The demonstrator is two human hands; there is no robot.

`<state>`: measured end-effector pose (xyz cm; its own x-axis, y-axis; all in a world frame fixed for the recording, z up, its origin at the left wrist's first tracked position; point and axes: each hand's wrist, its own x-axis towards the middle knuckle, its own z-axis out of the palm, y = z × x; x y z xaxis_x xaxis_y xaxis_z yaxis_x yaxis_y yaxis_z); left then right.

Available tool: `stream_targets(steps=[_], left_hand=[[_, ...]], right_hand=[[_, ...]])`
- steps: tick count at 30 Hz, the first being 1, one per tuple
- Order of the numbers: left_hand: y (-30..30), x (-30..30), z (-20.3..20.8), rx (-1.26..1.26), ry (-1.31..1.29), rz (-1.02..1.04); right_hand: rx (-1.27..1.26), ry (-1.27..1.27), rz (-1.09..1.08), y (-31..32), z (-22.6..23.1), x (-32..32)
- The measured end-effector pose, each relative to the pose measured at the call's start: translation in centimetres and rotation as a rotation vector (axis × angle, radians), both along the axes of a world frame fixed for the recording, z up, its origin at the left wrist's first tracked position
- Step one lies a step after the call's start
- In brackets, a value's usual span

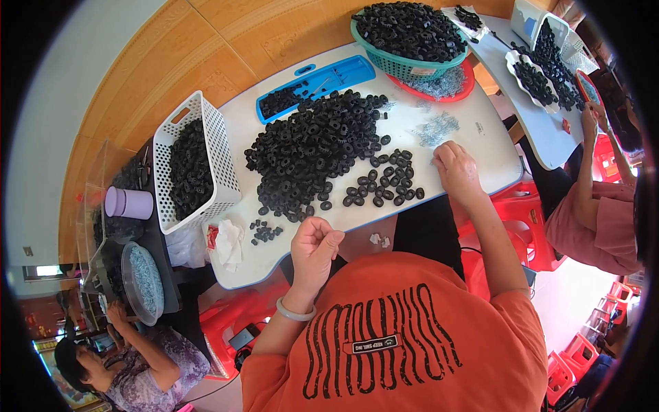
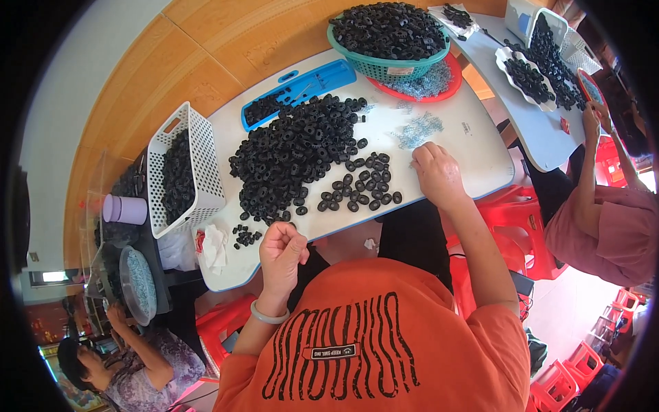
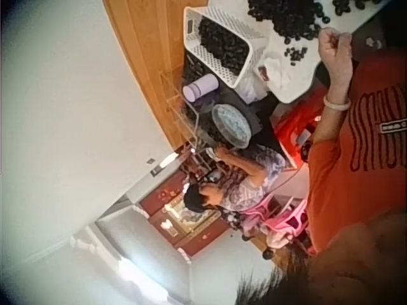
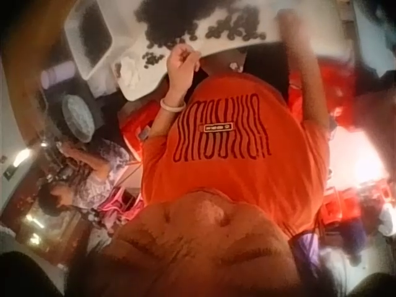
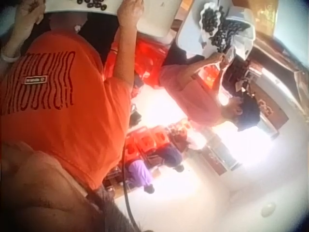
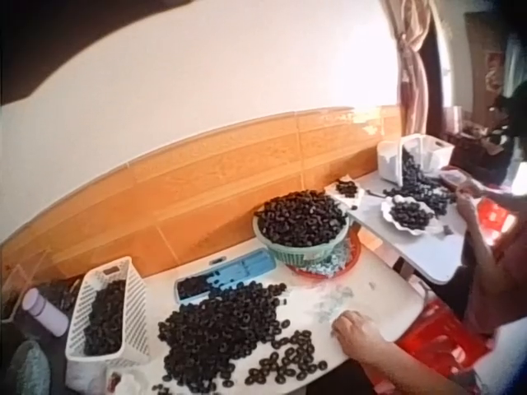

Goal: The person assembles components by hand, picking up a black plastic part and a metal spring, inserting the spring into the part, and placing the assembled unit onto the table. This process is repeated, with the person occasionally reaching into a white basket or blue tray for more parts.

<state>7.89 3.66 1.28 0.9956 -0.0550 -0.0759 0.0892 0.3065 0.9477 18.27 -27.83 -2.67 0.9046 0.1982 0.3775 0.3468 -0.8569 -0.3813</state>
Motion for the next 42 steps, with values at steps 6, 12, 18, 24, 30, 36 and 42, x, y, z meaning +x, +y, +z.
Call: stream_targets(steps=[6,12,18,24,30,36,42], left_hand=[[0.2,-0.5,-0.2,0.116,0.036,-0.039],[-0.7,-0.5,0.6,-0.003,0.089,-0.085],[-1.1,-0.4,1.1,0.017,0.094,-0.142],[-2.0,1.2,1.1,0.102,-0.068,-0.199],[-6.2,4.2,2.8,0.383,-0.416,-0.120],[-8.1,4.8,5.9,0.556,-0.766,-0.065],[-7.4,3.6,7.1,0.549,-0.856,0.000]], right_hand=[[0.030,-0.055,0.099,-0.5,0.2,0.0],[0.148,-0.082,0.049,-0.5,0.2,-0.2],[0.691,0.218,-0.080,-0.3,-0.5,-0.3],[1.266,0.420,-0.063,0.5,0.3,0.2],[1.557,0.592,0.048,3.4,5.4,-2.1],[1.638,0.720,0.278,5.7,10.4,-6.5],[1.618,0.734,0.356,6.6,11.0,-7.5]])
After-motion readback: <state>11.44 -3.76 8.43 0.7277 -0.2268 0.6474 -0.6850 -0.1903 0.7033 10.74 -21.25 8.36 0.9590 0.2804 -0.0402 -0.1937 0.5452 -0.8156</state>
